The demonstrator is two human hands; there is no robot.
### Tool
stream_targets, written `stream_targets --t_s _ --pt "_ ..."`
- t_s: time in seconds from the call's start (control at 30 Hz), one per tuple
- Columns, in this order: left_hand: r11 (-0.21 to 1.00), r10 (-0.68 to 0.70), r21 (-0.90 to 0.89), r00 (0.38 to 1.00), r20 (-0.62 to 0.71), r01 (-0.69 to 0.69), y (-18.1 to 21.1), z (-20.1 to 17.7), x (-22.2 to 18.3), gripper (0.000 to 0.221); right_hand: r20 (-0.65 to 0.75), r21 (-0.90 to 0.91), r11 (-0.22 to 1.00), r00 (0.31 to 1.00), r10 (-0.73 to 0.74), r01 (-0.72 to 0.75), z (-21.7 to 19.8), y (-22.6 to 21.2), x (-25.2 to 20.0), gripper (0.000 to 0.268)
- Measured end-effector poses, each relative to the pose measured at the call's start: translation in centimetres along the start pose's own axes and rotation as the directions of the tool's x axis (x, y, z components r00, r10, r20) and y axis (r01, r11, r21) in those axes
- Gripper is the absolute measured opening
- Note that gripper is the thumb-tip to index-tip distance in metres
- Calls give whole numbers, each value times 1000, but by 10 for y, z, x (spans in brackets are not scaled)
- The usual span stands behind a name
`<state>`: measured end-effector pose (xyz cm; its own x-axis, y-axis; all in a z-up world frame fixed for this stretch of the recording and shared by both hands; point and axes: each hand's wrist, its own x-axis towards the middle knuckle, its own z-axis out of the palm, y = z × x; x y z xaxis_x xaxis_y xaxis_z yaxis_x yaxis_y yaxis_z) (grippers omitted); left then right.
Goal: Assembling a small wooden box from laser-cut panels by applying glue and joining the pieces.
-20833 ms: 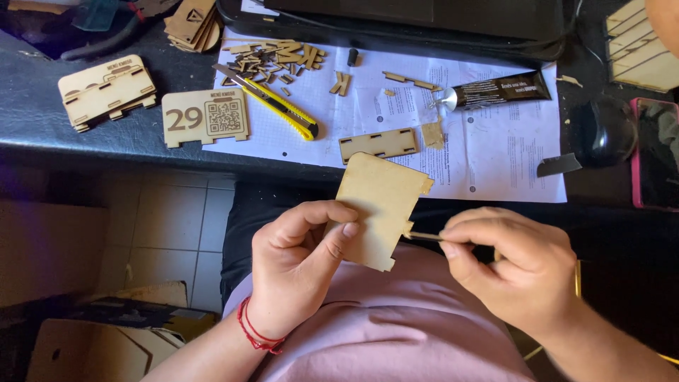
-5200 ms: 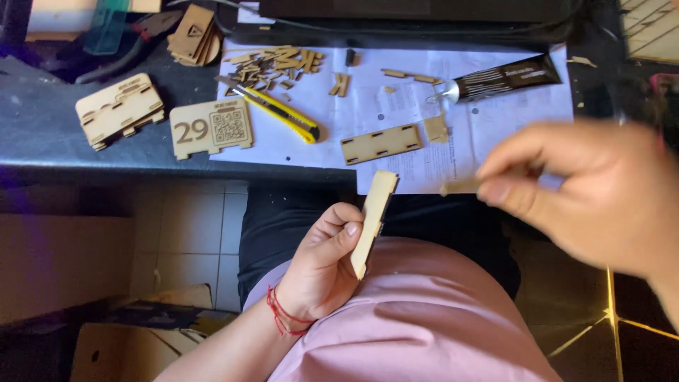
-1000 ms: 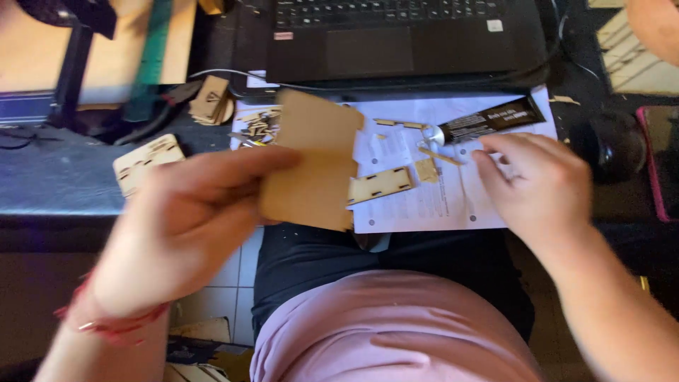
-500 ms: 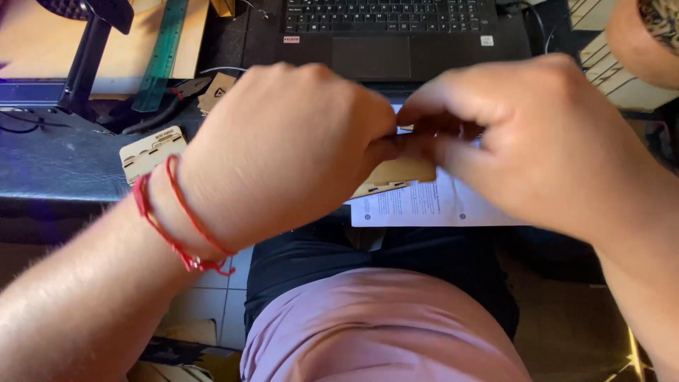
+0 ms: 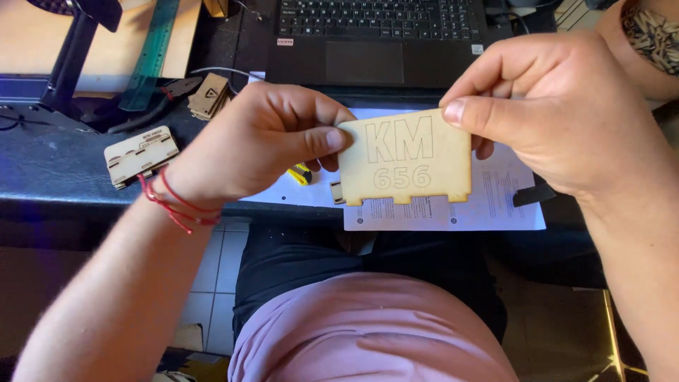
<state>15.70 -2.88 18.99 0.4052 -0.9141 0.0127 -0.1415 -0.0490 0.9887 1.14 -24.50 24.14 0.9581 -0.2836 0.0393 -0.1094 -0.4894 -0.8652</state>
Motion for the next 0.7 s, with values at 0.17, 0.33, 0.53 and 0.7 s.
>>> stream_targets --t_s 0.17,0.33,0.53,0.7 --pt "999 -33 -30 997 -66 31 -12 4 0 17 0 -6 1000 1000 9 -9 3 10 3 4" --pt "999 -3 44 994 -106 8 -18 6 2 17 -13 -45 999 1000 -12 11 6 26 8 6" --pt "732 339 653 935 -103 -193 -35 20 -7 14 262 -434 814 918 -297 387 18 79 11 37" --pt "598 419 775 904 -83 -207 -69 32 -18 12 367 -412 788 875 -317 458 37 101 13 18"
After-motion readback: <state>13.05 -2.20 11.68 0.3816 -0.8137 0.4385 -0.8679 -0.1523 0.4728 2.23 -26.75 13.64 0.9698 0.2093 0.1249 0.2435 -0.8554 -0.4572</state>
